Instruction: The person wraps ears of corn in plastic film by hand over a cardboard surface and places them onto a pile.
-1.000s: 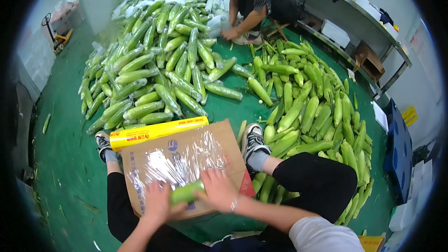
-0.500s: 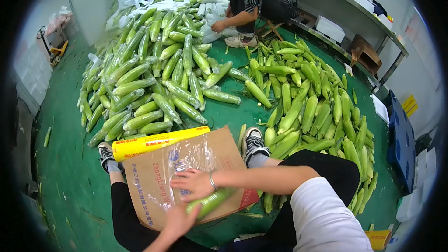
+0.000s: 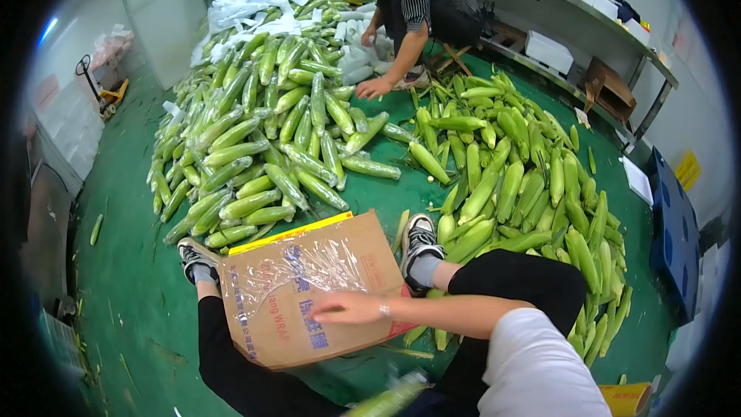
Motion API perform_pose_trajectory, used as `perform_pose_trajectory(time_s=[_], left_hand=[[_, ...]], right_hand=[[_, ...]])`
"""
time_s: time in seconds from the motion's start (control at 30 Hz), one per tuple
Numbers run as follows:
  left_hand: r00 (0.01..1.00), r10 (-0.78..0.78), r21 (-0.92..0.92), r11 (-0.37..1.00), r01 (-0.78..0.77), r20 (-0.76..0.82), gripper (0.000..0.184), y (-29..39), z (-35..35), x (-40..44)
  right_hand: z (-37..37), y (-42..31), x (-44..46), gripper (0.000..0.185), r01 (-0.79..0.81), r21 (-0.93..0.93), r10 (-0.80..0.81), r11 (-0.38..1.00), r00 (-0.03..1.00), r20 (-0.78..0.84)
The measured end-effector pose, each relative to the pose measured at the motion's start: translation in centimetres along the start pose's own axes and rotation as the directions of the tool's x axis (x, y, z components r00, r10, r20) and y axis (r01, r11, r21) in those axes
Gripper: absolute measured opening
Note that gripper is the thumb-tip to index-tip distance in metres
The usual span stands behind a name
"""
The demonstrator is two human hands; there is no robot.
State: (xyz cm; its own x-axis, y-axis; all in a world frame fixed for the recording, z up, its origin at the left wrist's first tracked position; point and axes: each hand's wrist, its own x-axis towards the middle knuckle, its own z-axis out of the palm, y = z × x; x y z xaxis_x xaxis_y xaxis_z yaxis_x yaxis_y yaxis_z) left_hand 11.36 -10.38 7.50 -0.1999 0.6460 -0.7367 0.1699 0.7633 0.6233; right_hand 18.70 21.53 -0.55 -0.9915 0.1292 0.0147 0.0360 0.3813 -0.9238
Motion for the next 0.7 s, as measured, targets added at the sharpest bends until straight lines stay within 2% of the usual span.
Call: perform_pose_trajectory(time_s=[0.03,0.07,0.1,0.13,0.17,0.2,0.27,0.3,0.33,0.37,0.4,0.43,0.5,0.53,0.57,0.6,0.63,0.67,0.7], left_hand=[[0.964,0.180,0.001,0.983,-0.184,-0.197,0.037,0.0,-1.1,0.7],[0.826,0.373,0.172,0.928,-0.331,-0.423,0.031,2.9,-2.2,0.8],[0.772,0.392,0.157,0.918,-0.364,-0.501,0.029,6.0,-3.5,1.0],[0.669,0.504,0.272,0.862,-0.428,-0.547,0.028,8.1,-4.2,1.6],[0.494,0.686,0.417,0.722,-0.552,-0.535,0.030,10.5,-4.5,1.7],[0.344,0.728,0.363,0.623,-0.693,-0.593,0.025,11.9,-4.2,2.3],[0.029,0.686,0.278,0.332,-0.901,-0.727,0.017,14.4,-2.9,4.7],[0.013,0.679,0.168,0.201,-0.965,-0.734,0.013,16.0,-2.2,5.4],[0.001,0.671,0.056,0.063,-0.996,-0.742,0.013,17.5,-1.7,6.2],[0.128,0.723,-0.001,0.173,-0.985,-0.679,0.020,18.5,-1.9,7.0],[0.297,0.733,-0.200,0.219,-0.955,-0.612,0.020,19.2,-2.4,8.4],[0.445,0.722,-0.396,0.254,-0.883,-0.530,0.020,20.1,-2.6,10.5],[0.663,0.608,-0.605,0.347,-0.716,-0.436,0.025,21.8,-3.6,16.2],[0.716,0.576,-0.623,0.405,-0.669,-0.394,0.029,22.8,-4.2,19.0],[0.760,0.540,-0.637,0.453,-0.624,-0.361,0.033,23.9,-4.9,22.4],[0.619,0.668,-0.413,0.469,-0.781,-0.413,0.043,24.3,-6.4,25.7],[0.715,0.630,-0.446,0.569,-0.691,-0.303,0.046,25.2,-8.8,27.2],[0.794,0.580,-0.464,0.660,-0.591,-0.186,0.048,25.5,-11.6,28.7],[0.838,0.528,-0.420,0.736,-0.531,-0.135,0.049,24.9,-14.5,29.9]], right_hand=[[-0.6,-2.7,-2.6,0.039,-0.169,0.192,0.160,0.967,0.985,0.059],[-0.6,-5.1,-4.5,0.037,-0.341,0.371,0.309,0.864,0.940,0.144],[1.1,-6.3,-5.5,0.034,-0.304,0.492,0.415,0.816,0.900,-0.133],[3.1,-6.9,-6.1,0.031,-0.221,0.591,0.515,0.775,0.764,-0.389],[3.8,-6.5,-5.8,0.030,-0.072,0.614,0.525,0.786,0.601,-0.603],[4.5,-6.7,-5.5,0.026,-0.062,0.717,0.637,0.695,0.517,-0.572],[4.5,-7.0,-4.5,0.019,-0.002,0.867,0.812,0.498,0.352,-0.466],[6.2,-8.0,-4.1,0.037,0.042,0.957,0.831,0.286,0.486,-0.270],[6.3,-9.1,-5.2,0.045,-0.075,0.991,0.739,0.111,0.673,-0.032],[5.9,-8.9,-6.5,0.045,-0.143,0.978,0.702,0.154,0.712,-0.006],[5.9,-8.4,-7.7,0.047,-0.209,0.959,0.665,0.189,0.746,0.031],[4.5,-7.8,-8.5,0.044,-0.238,0.958,0.608,0.160,0.788,0.094],[2.1,-8.8,-7.9,0.041,-0.315,0.884,0.617,0.345,0.786,0.040],[1.5,-9.0,-7.0,0.041,-0.343,0.844,0.609,0.413,0.792,0.024],[-0.1,-8.0,-5.3,0.035,-0.332,0.844,0.641,0.421,0.768,-0.017],[-2.0,-5.8,-3.3,0.029,-0.259,0.903,0.705,0.343,0.707,-0.065],[-3.7,-1.7,-0.9,0.024,-0.153,0.912,0.731,0.381,0.653,-0.196],[-7.5,-1.4,1.0,0.021,-0.154,0.868,0.746,0.473,0.594,-0.301],[-11.2,2.4,2.8,0.022,-0.185,0.682,0.629,0.708,0.605,-0.489]])
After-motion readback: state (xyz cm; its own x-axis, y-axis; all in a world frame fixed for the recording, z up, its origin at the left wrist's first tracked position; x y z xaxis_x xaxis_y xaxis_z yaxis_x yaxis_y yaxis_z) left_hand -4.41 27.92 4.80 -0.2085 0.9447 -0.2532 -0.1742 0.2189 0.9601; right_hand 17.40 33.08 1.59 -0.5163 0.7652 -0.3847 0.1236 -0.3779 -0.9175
